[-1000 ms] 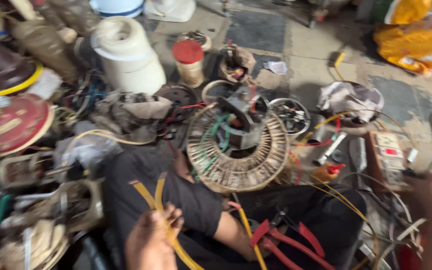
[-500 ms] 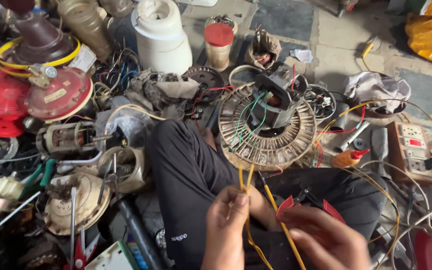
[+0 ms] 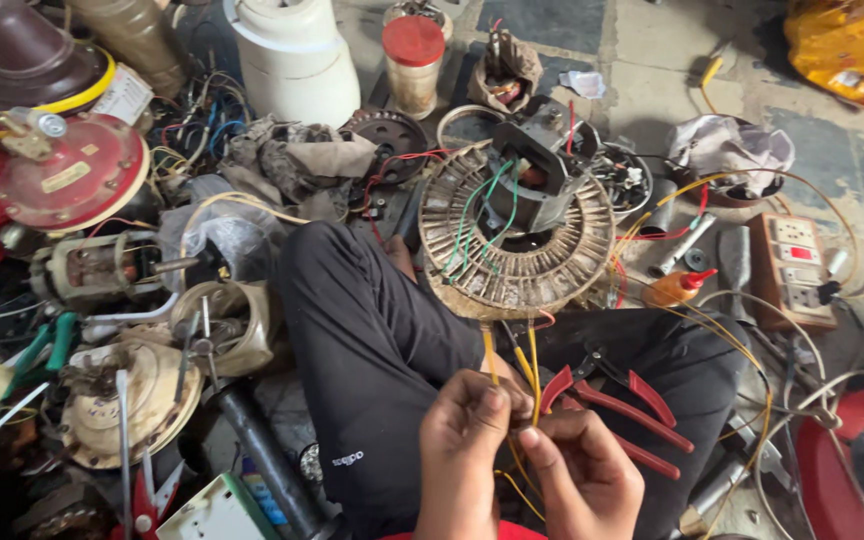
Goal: The person sits on the floor and repairs an electric motor by stripping wires with pliers and twisting them together. They handle a motor rotor and stator, using pliers to cut and strip insulation from green and yellow wires, then twisting the exposed ends to make connections.
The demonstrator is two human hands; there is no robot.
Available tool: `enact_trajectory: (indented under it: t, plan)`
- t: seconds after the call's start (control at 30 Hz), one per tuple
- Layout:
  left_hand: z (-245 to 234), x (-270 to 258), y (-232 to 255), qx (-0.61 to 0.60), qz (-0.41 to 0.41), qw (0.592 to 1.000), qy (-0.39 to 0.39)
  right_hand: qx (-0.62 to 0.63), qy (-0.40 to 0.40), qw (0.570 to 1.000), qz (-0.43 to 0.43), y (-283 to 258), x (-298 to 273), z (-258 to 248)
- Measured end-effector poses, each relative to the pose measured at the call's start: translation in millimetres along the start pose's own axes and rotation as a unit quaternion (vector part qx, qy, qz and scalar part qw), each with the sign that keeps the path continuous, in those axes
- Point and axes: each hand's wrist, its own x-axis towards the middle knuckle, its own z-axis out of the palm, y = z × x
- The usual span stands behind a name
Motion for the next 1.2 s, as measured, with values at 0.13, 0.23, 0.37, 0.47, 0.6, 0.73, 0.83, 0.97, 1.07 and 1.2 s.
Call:
enact_trajectory:
  t: [0.13,0.23,0.37,0.47,0.6,0.73,0.83,0.97,1.07,1.2]
  plan:
    - [-4.7,9.3,18.6,0.086,0.009,0.991,0.100,-0.036,0.138,0.989,-0.049,-34.0,12.6,-13.2]
    - [-16.9,22.2,45.3,0.232,0.128,0.964,0.005,-0.032,0.138,0.976,-0.163,-64.8,50.2,-43.0]
    - [-19.2,29.8,61.7,0.322,0.182,0.929,0.004,-0.085,0.170,0.964,-0.186,-89.5,97.8,-72.9]
    - [-13.0,22.8,62.9,0.389,0.214,0.896,0.022,-0.102,0.160,0.965,-0.183,-93.8,123.2,-87.6]
    - [-3.9,18.9,59.9,0.420,0.250,0.872,0.014,-0.052,0.139,0.971,-0.186,-81.8,136.3,-93.1]
    - [-12.7,16.0,59.6,0.418,0.231,0.878,0.015,-0.022,0.162,0.975,-0.152,-72.0,133.8,-90.9]
    - [-20.2,17.2,59.5,0.438,0.211,0.874,0.007,-0.047,0.171,0.972,-0.156,-66.7,132.0,-90.7]
    - [-25.5,22.1,53.6,0.454,0.199,0.869,0.005,-0.057,0.144,0.972,-0.177,-63.0,131.6,-90.0]
    - [-23.1,23.8,49.1,0.453,0.206,0.867,0.006,-0.063,0.171,0.969,-0.168,-70.8,130.1,-79.4]
    - [-24.1,25.3,51.3,0.439,0.214,0.872,0.004,-0.073,0.195,0.966,-0.154,-78.0,128.3,-70.6]
